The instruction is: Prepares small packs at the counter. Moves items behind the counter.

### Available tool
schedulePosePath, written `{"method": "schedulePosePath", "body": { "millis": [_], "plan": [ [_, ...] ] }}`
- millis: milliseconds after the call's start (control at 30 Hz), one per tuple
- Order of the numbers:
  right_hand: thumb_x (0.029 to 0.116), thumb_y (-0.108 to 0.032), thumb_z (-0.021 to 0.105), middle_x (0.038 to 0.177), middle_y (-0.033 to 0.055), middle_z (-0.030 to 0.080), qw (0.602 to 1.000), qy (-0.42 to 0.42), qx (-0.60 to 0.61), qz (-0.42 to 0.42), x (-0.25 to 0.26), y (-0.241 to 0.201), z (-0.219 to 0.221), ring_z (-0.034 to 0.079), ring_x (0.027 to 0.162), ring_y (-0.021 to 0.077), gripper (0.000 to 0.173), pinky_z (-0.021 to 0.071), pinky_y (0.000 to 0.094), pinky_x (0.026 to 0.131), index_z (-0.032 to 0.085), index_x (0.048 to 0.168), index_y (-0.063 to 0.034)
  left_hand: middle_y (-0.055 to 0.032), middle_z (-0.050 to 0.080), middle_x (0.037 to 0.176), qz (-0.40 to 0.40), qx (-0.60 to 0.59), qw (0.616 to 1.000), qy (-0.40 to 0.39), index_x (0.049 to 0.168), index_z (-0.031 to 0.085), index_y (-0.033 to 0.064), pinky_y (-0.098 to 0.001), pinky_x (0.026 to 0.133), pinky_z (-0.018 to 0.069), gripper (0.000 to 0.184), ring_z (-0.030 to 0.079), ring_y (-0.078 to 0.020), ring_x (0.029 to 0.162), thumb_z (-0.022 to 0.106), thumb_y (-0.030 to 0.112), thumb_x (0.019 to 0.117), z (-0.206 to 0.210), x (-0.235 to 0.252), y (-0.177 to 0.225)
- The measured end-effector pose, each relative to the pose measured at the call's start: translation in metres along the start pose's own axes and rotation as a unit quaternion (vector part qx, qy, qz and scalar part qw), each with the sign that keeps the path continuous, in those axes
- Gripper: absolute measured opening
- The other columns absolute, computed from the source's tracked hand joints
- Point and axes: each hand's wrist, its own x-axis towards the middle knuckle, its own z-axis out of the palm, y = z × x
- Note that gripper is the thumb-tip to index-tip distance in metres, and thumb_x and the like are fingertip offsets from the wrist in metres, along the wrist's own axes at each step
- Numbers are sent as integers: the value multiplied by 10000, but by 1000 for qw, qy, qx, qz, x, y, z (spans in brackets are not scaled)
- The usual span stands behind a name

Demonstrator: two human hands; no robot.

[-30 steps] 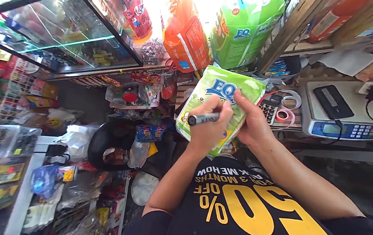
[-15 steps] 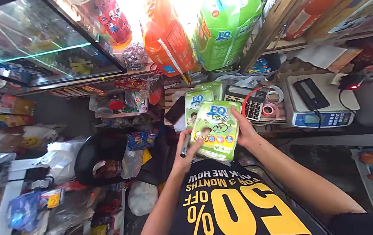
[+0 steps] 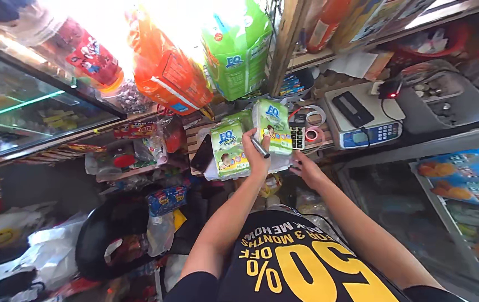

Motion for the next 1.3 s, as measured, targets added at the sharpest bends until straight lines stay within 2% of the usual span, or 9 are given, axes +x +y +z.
{"method": "schedulePosePath", "body": {
  "millis": [100, 200, 367, 500, 733, 1033, 1133, 1233, 1300],
  "plan": [
    [1105, -395, 407, 1615, 179, 357, 998, 45, -7, -44, 9, 7, -9, 422, 1448, 304, 597, 404, 482, 1149, 293, 1601, -83, -226, 545, 1416, 65, 59, 996, -34, 1432, 484, -3, -481, 1055, 485, 515, 556, -330, 1276, 670, 175, 986, 3, 10, -16],
    [1101, -358, 440, 1553, 173, 442, 999, 6, -49, -17, 0, 5, -19, 503, 1376, 296, 527, 452, 466, 1099, 398, 1546, -79, -175, 580, 1445, 134, 247, 959, -22, 1343, 627, 48, -599, 1123, 382, 434, 501, -397, 1364, 692, 268, 974, -35, 9, -10],
    [1094, -272, 485, 1346, 191, 600, 974, -118, -193, 30, -21, 2, -21, 626, 1160, 262, 377, 516, 409, 976, 593, 1337, -4, -298, 539, 1411, -82, 270, 957, 70, 1459, 475, 8, -652, 1012, 450, 824, 547, -476, 1267, 862, 365, 825, -123, 15, -59],
    [1067, -296, 541, 1376, 180, 582, 934, -254, -253, 8, -29, -6, 12, 627, 1176, 256, 425, 526, 419, 995, 561, 1396, -28, -303, 628, 1191, -239, 142, 959, 59, 1405, 441, -46, -533, 933, 540, 819, 651, -394, 1071, 896, 285, 809, -134, 16, -80],
    [994, -324, 666, 1648, 301, 168, 937, -193, -280, -81, -13, -18, 88, 331, 1464, 451, 759, 382, 583, 1133, 282, 1625, -147, -308, 609, 1236, -293, -10, 952, 83, 1435, 397, -43, -504, 943, 541, 796, 643, -362, 1083, 871, 158, 828, -121, 15, -61],
    [1037, -366, 583, 1360, 167, 586, 985, -169, -18, -3, -27, -29, 85, 631, 1175, 258, 619, 547, 409, 979, 350, 1533, -77, -148, 673, 1099, -186, -192, 963, -29, 1318, 451, 103, -435, 807, 614, 558, 706, -259, 934, 770, 24, 867, -151, -28, 6],
    [1075, -356, 463, 1098, 96, 732, 963, -214, 164, 12, -55, -56, 90, 732, 972, 206, 346, 629, 394, 840, 558, 1318, -129, -98, 704, 1008, -152, -173, 965, -127, 1257, 465, 115, -373, 762, 625, 453, 723, -202, 858, 709, 45, 882, -169, -35, 23],
    [1060, -321, 545, 1107, 112, 733, 960, -174, 218, -16, -84, -75, 101, 739, 970, 234, 327, 637, 427, 828, 570, 1325, -132, -66, 722, 1113, 31, -11, 998, -57, 1221, 565, 83, -339, 814, 613, 345, 713, -153, 961, 718, 246, 958, -178, -38, 33],
    [1043, -361, 577, 1133, 105, 725, 969, -126, 211, -35, -95, -81, 109, 734, 986, 236, 397, 633, 429, 837, 533, 1370, -141, -19, 724, 1028, 125, -19, 991, 38, 1128, 602, 128, -312, 819, 582, 291, 696, -120, 932, 506, 398, 1073, -173, -37, 55]
  ]
}}
